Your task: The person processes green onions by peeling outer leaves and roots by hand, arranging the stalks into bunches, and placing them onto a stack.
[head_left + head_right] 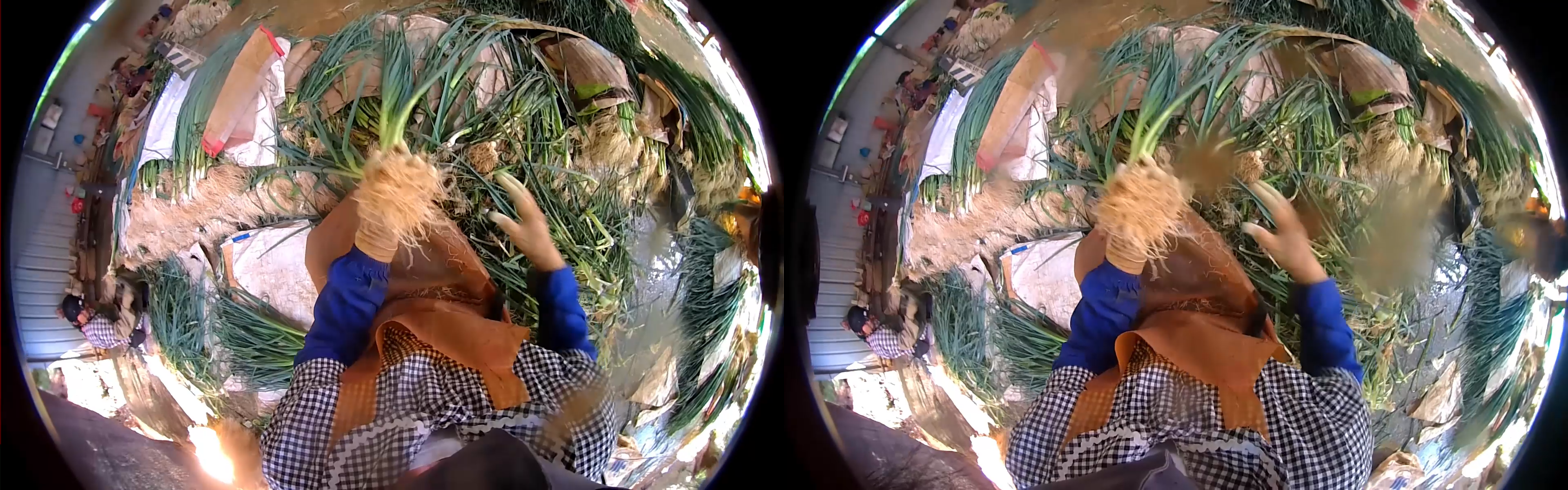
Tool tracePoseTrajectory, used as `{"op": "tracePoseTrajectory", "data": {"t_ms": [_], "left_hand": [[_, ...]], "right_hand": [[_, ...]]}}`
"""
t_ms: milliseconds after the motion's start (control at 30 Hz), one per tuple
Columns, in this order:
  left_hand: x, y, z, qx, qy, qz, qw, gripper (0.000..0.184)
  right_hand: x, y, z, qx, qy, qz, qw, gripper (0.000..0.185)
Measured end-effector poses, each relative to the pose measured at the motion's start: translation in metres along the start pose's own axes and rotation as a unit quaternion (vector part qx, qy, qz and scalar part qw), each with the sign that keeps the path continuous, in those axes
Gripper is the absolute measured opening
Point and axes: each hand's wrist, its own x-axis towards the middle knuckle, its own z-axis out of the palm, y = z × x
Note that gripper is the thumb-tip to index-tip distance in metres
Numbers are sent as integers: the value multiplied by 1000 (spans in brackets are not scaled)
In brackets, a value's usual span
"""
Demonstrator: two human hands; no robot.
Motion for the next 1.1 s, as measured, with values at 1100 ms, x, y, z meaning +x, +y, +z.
{"op": "tracePoseTrajectory", "data": {"t_ms": [1100], "left_hand": [[-66,125,225,-113,-81,153,978,43]], "right_hand": [[90,51,63,-310,-184,23,932,31]]}}
